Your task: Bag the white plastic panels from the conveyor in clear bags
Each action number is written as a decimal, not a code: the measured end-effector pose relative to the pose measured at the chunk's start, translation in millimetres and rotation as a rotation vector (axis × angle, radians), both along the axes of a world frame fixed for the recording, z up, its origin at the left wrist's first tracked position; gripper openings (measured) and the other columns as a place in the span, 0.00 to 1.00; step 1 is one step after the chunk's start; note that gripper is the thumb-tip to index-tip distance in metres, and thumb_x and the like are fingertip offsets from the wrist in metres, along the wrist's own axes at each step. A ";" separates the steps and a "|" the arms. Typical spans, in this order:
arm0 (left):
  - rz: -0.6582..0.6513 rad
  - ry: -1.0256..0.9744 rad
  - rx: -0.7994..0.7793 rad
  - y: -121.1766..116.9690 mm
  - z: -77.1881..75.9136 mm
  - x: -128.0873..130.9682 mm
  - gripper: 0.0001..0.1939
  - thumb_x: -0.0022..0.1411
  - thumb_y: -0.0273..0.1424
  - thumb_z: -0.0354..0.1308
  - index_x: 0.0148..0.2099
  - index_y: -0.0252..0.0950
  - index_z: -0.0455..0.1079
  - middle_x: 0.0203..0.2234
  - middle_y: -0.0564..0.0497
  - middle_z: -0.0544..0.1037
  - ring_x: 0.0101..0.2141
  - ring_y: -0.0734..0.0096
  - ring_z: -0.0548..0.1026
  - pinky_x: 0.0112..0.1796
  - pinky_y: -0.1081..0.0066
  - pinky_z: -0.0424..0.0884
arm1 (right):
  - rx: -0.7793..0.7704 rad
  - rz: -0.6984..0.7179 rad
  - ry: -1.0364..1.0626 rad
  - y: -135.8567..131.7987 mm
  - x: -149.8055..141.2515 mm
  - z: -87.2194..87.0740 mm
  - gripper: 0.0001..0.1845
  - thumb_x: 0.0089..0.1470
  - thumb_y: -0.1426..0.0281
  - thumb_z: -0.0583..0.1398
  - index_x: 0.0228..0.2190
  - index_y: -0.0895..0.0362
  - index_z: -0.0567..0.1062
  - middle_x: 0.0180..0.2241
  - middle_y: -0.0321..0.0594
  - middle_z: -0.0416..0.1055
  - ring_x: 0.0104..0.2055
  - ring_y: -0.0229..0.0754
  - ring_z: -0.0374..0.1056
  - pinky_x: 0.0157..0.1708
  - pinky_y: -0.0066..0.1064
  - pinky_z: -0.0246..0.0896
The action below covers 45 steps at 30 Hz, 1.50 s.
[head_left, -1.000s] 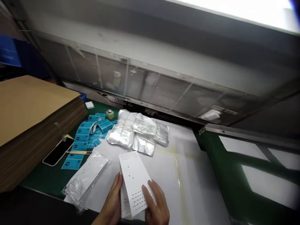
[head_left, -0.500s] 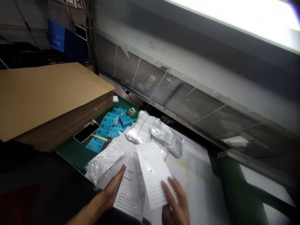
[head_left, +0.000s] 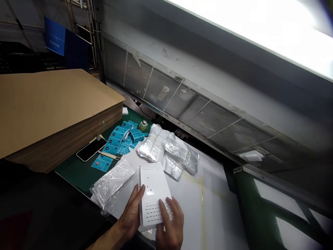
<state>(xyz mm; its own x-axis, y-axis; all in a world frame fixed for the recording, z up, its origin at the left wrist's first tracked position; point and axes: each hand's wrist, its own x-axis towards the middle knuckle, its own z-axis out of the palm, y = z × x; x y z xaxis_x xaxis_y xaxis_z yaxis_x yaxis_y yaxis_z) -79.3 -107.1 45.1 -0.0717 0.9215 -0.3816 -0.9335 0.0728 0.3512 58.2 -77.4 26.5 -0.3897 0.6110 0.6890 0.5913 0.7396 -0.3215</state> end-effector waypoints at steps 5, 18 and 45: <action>0.006 0.048 -0.015 -5.7 -7.4 -4.6 0.31 0.60 0.33 0.57 0.62 0.45 0.50 0.47 0.44 0.74 0.48 0.54 0.72 0.47 0.56 0.68 | -0.162 0.168 -0.025 -17.0 15.6 -11.8 0.24 0.53 0.75 0.52 0.52 0.50 0.66 0.56 0.45 0.59 0.58 0.57 0.55 0.48 0.50 0.64; -0.081 0.272 -0.097 -13.4 -13.6 -6.3 0.34 0.55 0.35 0.61 0.62 0.42 0.53 0.50 0.44 0.72 0.51 0.52 0.69 0.52 0.55 0.64 | -1.309 0.180 0.447 13.3 -9.4 29.2 0.21 0.54 0.57 0.56 0.46 0.56 0.66 0.45 0.43 0.71 0.47 0.46 0.68 0.48 0.37 0.63; -0.908 2.265 0.095 311.1 -142.3 137.6 0.13 0.62 0.37 0.53 0.43 0.33 0.67 0.37 0.49 0.73 0.36 0.67 0.72 0.39 0.61 0.70 | -1.320 -0.618 0.867 60.1 239.2 -141.2 0.50 0.39 0.39 0.55 0.55 0.60 0.60 0.48 0.51 0.69 0.52 0.58 0.64 0.50 0.44 0.60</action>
